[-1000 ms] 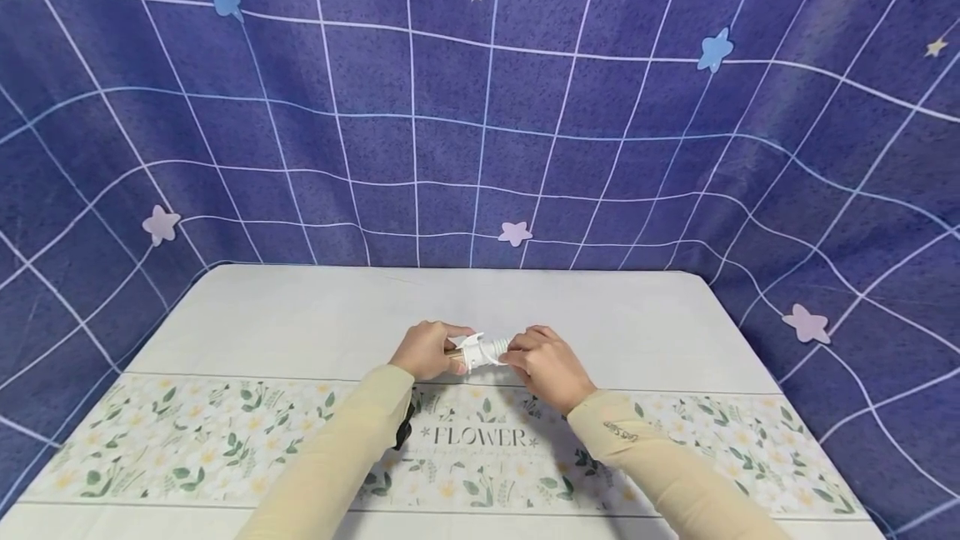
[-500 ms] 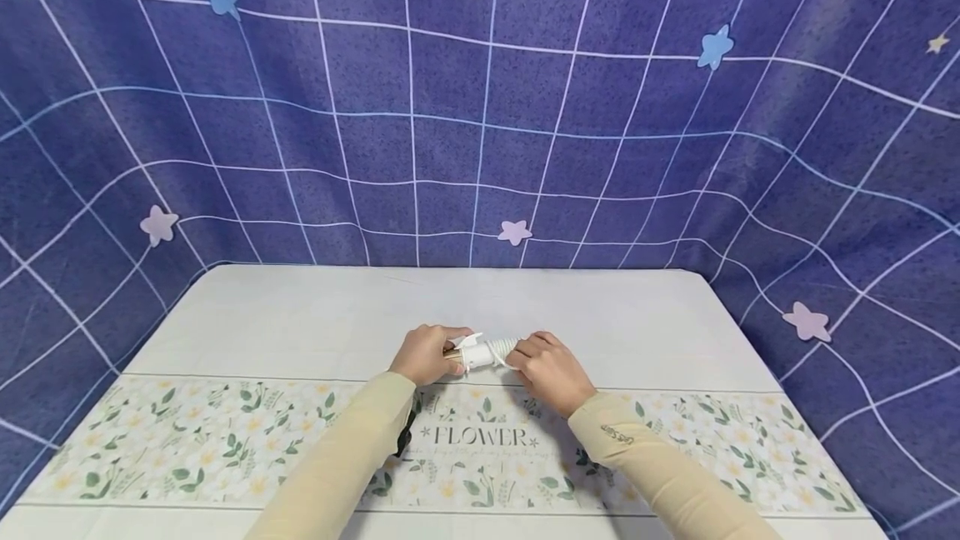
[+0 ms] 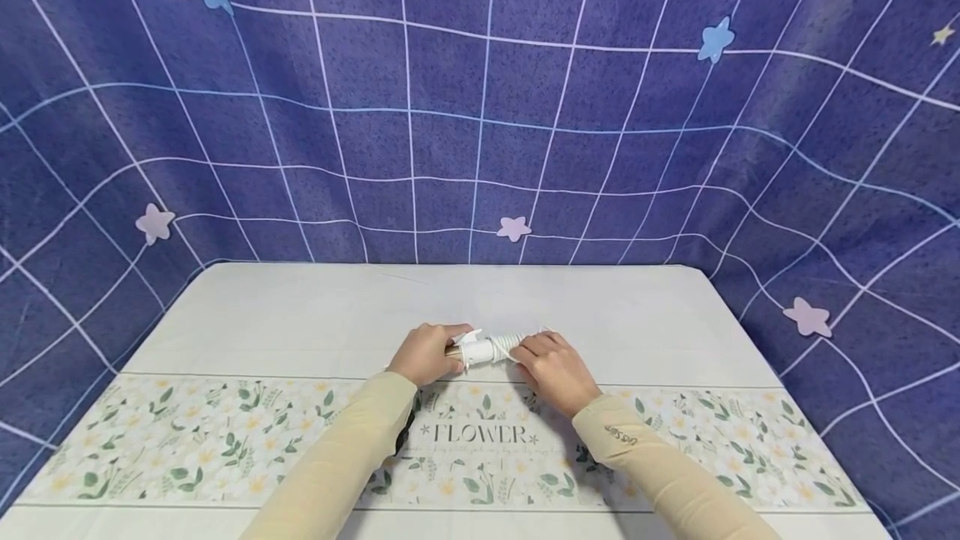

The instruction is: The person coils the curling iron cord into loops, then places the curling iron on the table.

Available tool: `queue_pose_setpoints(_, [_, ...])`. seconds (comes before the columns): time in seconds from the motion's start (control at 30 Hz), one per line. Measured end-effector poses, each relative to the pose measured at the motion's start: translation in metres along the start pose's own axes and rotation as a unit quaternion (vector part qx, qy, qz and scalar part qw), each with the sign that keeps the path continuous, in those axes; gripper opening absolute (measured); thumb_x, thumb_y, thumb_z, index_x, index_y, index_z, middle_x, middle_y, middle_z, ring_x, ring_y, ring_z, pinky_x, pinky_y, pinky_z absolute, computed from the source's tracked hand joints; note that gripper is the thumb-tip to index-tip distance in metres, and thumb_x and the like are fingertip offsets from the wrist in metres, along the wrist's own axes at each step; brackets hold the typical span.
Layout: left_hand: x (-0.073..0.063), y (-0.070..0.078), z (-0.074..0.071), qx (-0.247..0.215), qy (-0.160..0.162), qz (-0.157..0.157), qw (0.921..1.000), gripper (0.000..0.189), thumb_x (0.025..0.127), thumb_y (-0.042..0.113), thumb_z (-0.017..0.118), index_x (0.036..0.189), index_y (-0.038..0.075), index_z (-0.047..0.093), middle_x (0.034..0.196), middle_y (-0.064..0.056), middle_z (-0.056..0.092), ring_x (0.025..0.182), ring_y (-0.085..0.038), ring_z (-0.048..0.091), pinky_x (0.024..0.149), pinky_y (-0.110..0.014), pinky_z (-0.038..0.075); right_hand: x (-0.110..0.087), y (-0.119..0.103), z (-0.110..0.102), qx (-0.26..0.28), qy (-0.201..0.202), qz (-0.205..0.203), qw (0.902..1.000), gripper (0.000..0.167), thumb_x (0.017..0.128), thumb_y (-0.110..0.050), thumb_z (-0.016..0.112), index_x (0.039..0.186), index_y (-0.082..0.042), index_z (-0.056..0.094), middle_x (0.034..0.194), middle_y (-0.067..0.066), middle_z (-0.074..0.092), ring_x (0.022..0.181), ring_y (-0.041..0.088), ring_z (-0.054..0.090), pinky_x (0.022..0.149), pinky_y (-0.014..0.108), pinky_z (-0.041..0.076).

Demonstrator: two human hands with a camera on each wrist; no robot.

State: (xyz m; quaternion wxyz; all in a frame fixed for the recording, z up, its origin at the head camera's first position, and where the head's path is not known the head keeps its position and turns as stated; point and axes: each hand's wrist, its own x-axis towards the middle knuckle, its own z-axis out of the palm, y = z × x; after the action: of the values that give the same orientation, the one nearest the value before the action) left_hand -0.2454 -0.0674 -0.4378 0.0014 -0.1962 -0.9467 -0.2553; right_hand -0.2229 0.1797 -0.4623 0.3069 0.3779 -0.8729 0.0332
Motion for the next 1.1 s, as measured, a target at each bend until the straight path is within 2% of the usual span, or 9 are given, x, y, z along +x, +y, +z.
queue_pose_setpoints(0.2, [-0.005,0.006,-0.004,0.018,-0.019,0.004,0.9997,0.063,0.084,0.012,0.084,0.143,0.014,0.061,0.108,-0.014,0.074,0.077,-0.020,0.064,0.073,-0.039,0.051,-0.003,0.003,0.001,-0.027,0.019,0.012,0.9994,0.027,0.080,-0.013,0.086,0.103,-0.008,0.072,0.096,0.005,0.069,0.093,0.024,0.066,0.093,0.040,0.051])
queue_pose_setpoints(0.27, [-0.006,0.008,-0.006,0.018,-0.030,0.001,0.9994,0.066,0.085,0.011,0.083,0.145,0.013,0.058,0.097,-0.015,0.073,0.068,-0.018,0.057,0.066,-0.037,0.047,-0.004,0.003,0.001,-0.031,0.015,0.019,0.9992,0.029,0.081,-0.015,0.086,0.105,-0.007,0.072,0.096,0.006,0.069,0.093,0.025,0.066,0.092,0.041,0.051])
queue_pose_setpoints(0.43, [-0.007,0.011,-0.006,0.026,-0.040,0.002,0.9988,0.072,0.085,0.012,0.083,0.150,0.013,0.052,0.076,-0.006,0.063,0.058,-0.015,0.043,0.059,-0.032,0.038,-0.005,0.004,-0.003,-0.018,0.000,0.051,0.9986,0.033,0.082,-0.017,0.085,0.110,-0.005,0.072,0.098,0.008,0.070,0.095,0.026,0.067,0.093,0.042,0.050])
queue_pose_setpoints(0.63, [-0.007,0.011,-0.005,0.022,-0.046,0.006,0.9987,0.071,0.085,0.010,0.083,0.150,0.012,0.052,0.070,-0.003,0.053,0.059,-0.015,0.038,0.060,-0.033,0.036,-0.006,0.003,-0.007,0.009,-0.028,0.107,0.9938,0.039,0.085,-0.017,0.082,0.120,-0.003,0.071,0.099,0.009,0.071,0.097,0.028,0.068,0.097,0.044,0.047])
queue_pose_setpoints(0.83, [-0.008,0.011,-0.005,0.018,-0.048,0.007,0.9987,0.071,0.086,0.008,0.081,0.150,0.011,0.051,0.066,0.000,0.041,0.059,-0.015,0.035,0.063,-0.035,0.038,-0.006,0.003,-0.009,0.004,-0.026,0.120,0.9924,0.040,0.084,-0.017,0.083,0.120,-0.003,0.071,0.100,0.009,0.072,0.096,0.027,0.068,0.098,0.044,0.047])
queue_pose_setpoints(0.87, [-0.008,0.011,-0.005,0.016,-0.049,0.006,0.9986,0.071,0.087,0.008,0.081,0.150,0.010,0.051,0.066,-0.002,0.041,0.059,-0.016,0.035,0.063,-0.036,0.039,-0.006,0.003,-0.009,0.003,-0.025,0.121,0.9923,0.040,0.084,-0.017,0.083,0.119,-0.003,0.072,0.100,0.009,0.073,0.096,0.027,0.068,0.098,0.044,0.047])
queue_pose_setpoints(0.93, [-0.009,0.012,-0.006,0.020,-0.050,0.008,0.9985,0.071,0.086,0.009,0.081,0.151,0.011,0.051,0.072,-0.002,0.049,0.062,-0.015,0.042,0.064,-0.036,0.041,-0.005,0.004,-0.011,0.002,-0.027,0.125,0.9919,0.039,0.083,-0.017,0.084,0.118,-0.003,0.072,0.101,0.009,0.073,0.097,0.027,0.068,0.098,0.044,0.047])
queue_pose_setpoints(1.03, [-0.008,0.012,-0.006,0.027,-0.050,0.007,0.9984,0.073,0.086,0.010,0.082,0.151,0.011,0.049,0.090,-0.007,0.065,0.074,-0.019,0.057,0.068,-0.038,0.047,-0.004,0.005,-0.015,0.014,-0.038,0.135,0.9900,0.040,0.083,-0.016,0.084,0.118,-0.003,0.072,0.103,0.010,0.073,0.098,0.028,0.069,0.099,0.044,0.047])
queue_pose_setpoints(1.1, [-0.008,0.012,-0.006,0.032,-0.051,0.005,0.9982,0.076,0.086,0.012,0.083,0.152,0.011,0.048,0.105,-0.009,0.069,0.086,-0.023,0.064,0.073,-0.040,0.049,-0.001,0.006,-0.019,0.028,-0.053,0.146,0.9874,0.042,0.083,-0.017,0.084,0.120,-0.003,0.072,0.104,0.010,0.072,0.100,0.029,0.068,0.100,0.045,0.046])
